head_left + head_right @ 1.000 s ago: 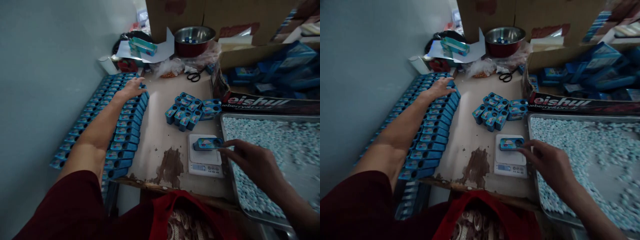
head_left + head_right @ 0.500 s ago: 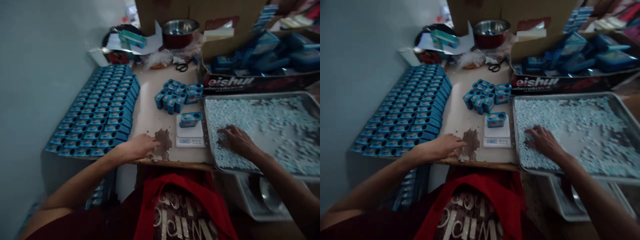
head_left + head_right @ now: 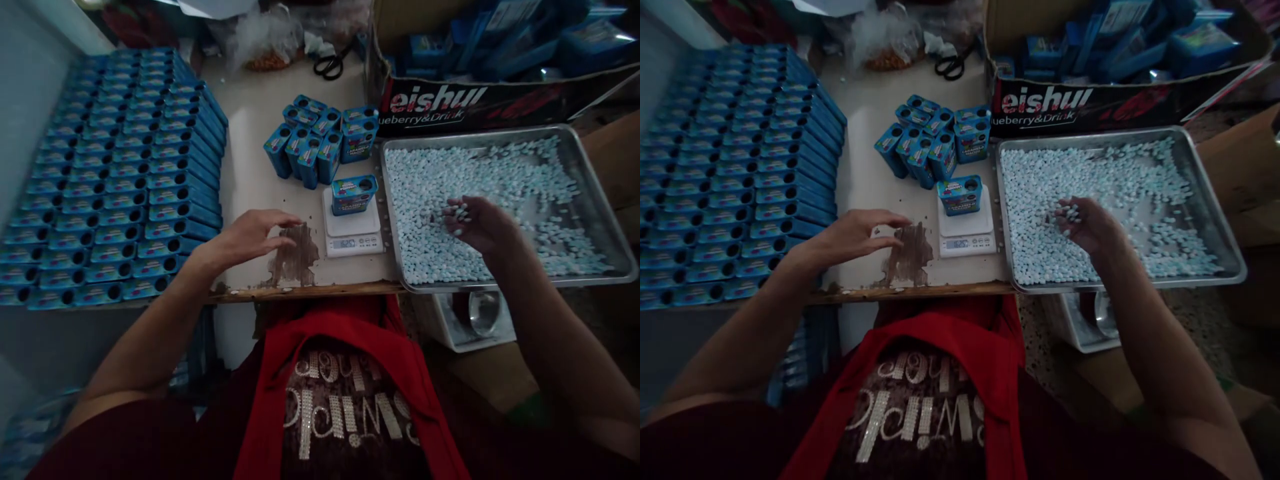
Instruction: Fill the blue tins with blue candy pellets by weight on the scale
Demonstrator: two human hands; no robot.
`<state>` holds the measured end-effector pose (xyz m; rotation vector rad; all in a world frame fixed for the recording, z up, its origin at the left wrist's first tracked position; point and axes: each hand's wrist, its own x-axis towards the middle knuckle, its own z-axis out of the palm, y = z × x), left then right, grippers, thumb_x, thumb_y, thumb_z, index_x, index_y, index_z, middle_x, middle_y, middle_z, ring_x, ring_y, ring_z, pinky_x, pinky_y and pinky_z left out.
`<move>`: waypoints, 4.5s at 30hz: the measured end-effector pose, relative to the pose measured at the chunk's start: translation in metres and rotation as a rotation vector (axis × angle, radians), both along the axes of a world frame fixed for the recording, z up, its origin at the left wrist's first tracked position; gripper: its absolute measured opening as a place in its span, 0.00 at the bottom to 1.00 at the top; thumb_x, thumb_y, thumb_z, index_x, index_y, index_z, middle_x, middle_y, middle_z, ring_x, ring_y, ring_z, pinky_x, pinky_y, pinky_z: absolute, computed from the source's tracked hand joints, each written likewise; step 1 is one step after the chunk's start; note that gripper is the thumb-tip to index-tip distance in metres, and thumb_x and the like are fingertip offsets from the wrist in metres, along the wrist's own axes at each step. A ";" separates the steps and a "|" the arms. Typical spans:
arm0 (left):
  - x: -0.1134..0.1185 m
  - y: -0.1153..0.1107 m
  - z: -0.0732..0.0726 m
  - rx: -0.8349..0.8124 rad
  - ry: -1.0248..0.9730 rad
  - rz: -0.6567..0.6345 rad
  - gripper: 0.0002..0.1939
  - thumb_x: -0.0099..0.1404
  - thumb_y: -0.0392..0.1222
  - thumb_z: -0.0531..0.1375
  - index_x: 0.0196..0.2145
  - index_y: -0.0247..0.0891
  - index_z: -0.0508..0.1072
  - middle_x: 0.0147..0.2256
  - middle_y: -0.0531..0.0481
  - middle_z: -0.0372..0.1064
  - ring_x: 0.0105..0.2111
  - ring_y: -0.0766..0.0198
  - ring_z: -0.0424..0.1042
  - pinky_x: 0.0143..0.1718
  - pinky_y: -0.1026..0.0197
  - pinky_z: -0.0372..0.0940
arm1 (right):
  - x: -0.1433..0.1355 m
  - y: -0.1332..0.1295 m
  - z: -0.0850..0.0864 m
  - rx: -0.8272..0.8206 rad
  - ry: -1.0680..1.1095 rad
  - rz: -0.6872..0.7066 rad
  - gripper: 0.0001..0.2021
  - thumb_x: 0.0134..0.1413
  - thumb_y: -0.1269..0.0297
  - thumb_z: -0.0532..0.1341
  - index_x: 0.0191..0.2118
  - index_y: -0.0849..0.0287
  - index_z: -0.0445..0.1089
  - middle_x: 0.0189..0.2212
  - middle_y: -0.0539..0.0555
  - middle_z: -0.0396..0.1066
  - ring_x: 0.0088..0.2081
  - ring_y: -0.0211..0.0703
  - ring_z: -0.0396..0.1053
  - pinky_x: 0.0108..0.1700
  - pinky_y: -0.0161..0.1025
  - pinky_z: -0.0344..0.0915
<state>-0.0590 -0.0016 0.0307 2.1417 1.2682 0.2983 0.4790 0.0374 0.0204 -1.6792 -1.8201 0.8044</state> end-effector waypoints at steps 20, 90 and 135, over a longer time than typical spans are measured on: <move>0.080 0.027 -0.041 0.021 -0.516 0.360 0.35 0.64 0.42 0.82 0.67 0.45 0.83 0.58 0.43 0.86 0.51 0.51 0.85 0.55 0.49 0.82 | -0.157 0.057 0.110 -0.074 -0.132 0.488 0.04 0.62 0.66 0.77 0.39 0.56 0.84 0.28 0.44 0.69 0.33 0.37 0.65 0.40 0.39 0.57; 0.138 0.027 -0.086 0.081 -0.883 0.539 0.43 0.57 0.57 0.86 0.66 0.45 0.82 0.62 0.41 0.85 0.62 0.44 0.86 0.68 0.42 0.81 | -0.099 -0.010 0.047 -0.677 1.079 -0.524 0.15 0.83 0.77 0.63 0.37 0.61 0.77 0.23 0.48 0.74 0.19 0.30 0.64 0.22 0.25 0.64; 0.168 0.045 -0.053 0.611 -0.545 0.073 0.15 0.85 0.44 0.64 0.62 0.46 0.86 0.60 0.41 0.86 0.62 0.44 0.82 0.72 0.42 0.72 | -0.131 -0.027 0.031 -0.522 0.991 -0.350 0.12 0.84 0.54 0.68 0.46 0.54 0.80 0.42 0.56 0.86 0.42 0.45 0.86 0.51 0.43 0.86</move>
